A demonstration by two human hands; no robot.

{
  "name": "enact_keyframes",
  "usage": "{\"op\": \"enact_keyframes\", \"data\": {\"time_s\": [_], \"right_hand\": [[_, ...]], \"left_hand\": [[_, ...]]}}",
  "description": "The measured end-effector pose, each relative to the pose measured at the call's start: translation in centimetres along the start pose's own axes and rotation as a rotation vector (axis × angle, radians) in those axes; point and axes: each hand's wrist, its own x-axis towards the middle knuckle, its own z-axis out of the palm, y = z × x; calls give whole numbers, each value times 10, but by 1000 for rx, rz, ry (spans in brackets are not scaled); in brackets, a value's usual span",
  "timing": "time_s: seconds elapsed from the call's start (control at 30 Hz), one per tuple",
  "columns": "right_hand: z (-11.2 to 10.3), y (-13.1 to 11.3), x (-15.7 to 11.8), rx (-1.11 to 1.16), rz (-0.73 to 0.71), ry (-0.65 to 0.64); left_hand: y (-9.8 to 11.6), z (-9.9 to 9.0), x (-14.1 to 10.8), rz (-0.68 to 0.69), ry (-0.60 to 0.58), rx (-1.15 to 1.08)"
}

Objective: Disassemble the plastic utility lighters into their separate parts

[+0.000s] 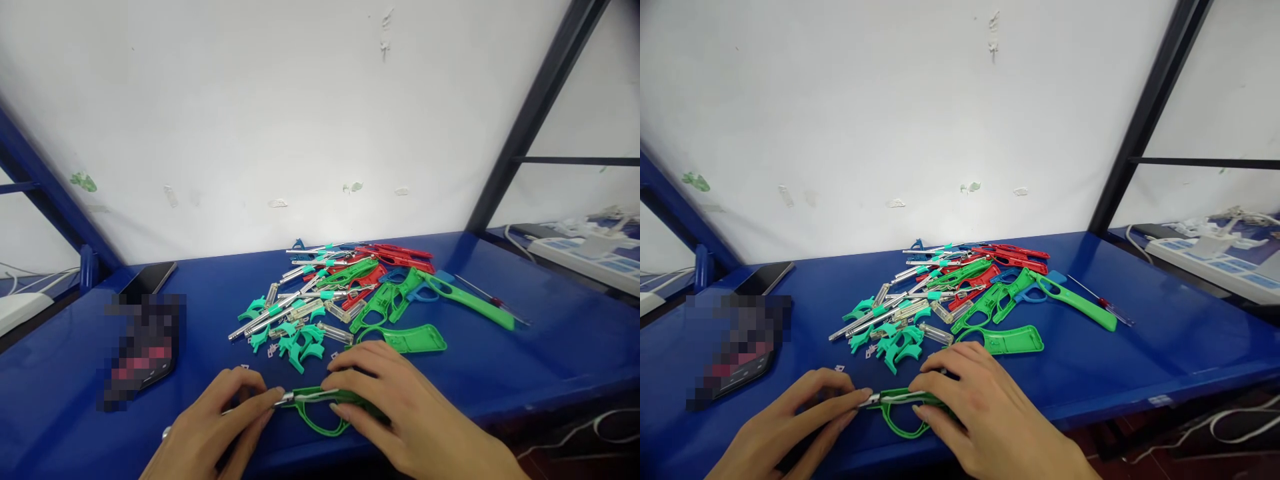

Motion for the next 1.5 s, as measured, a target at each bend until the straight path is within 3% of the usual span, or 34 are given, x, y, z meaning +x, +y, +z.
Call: {"op": "enact_keyframes", "data": {"time_s": [0.17,0.33,0.93,1.1,1.23,1.37,1.5], "right_hand": [[-1,0,0,7,-3,2],[-1,1,0,27,11,-6],[-1,0,-1,15,6,3],[-1,-1,1,24,-1,-7],[-2,-1,0,20,-1,-11],[-3,0,0,18,4,-17],[-3,1,1,21,3,-22]], "left_hand": [[3,2,2,64,58,74],[4,2,6,94,46,75],[6,4,9,57,23,77],[4,6,13,118,89,77],[-6,15,2,105,193,99],[-14,15,-14,39,-28,90],[-10,10,-15,28,-44,94]]}}
